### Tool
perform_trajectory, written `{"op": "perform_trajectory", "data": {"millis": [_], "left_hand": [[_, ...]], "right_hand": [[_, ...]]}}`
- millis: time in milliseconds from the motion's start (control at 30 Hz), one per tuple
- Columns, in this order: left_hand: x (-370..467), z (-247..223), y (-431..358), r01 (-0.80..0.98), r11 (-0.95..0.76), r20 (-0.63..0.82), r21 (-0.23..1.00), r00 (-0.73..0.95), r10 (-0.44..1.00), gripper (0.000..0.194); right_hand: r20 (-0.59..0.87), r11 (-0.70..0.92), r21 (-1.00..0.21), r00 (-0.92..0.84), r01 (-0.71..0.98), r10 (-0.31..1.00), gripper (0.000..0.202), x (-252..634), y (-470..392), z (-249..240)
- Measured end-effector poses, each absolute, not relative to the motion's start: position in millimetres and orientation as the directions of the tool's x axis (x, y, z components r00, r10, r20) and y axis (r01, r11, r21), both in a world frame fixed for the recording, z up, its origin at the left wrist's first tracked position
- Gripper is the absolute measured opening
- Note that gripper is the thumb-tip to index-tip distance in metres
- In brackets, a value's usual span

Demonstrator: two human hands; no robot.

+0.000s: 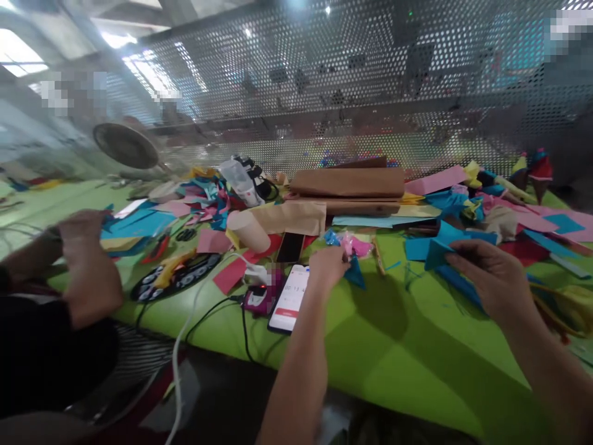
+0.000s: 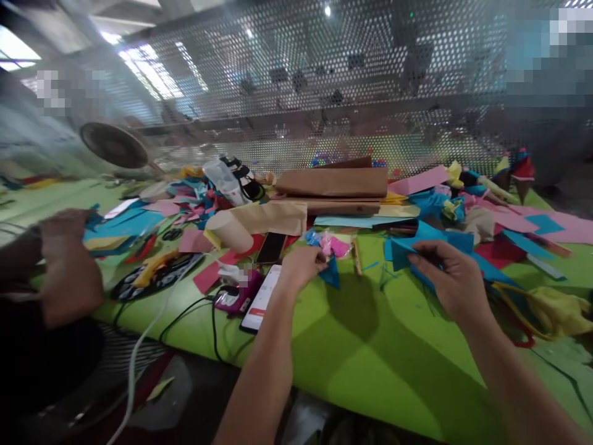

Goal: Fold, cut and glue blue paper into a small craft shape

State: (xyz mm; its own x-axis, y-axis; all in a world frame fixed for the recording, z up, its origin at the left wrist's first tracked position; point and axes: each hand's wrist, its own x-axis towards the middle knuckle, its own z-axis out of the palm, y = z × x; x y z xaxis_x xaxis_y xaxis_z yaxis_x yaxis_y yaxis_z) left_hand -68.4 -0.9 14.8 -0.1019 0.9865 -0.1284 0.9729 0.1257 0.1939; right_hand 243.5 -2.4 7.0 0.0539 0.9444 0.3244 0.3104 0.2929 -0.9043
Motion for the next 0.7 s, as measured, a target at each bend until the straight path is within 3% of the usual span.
{"op": "perform_trajectory", "data": {"millis": [100, 267, 467, 700], "left_hand": [[-61.4, 11.8, -0.4, 0.977, 0.124, -0.148, 0.171, -0.099, 0.984, 0.020], [-57.4, 10.1, -0.1, 0.980, 0.109, -0.163, 0.169, -0.082, 0.983, 0.016], [-54.5, 8.3, -2.9, 0.977, 0.134, -0.147, 0.165, -0.110, 0.983, 0.041], [-59.1, 0.5, -0.9, 0.962, 0.119, -0.140, 0.246, -0.086, 0.986, 0.026]], "right_hand": [[0.275, 0.277, -0.939, -0.037, 0.203, 0.961, 0.031, 239.0, -6.0, 8.5], [0.284, 0.303, -0.938, -0.128, 0.167, 0.950, 0.028, 233.9, -8.1, 4.0], [0.228, 0.264, -0.954, -0.225, 0.142, 0.947, 0.027, 228.2, -7.8, -2.3], [0.154, 0.164, -0.986, -0.219, 0.029, 0.964, 0.033, 220.6, -6.4, -3.9]]}}
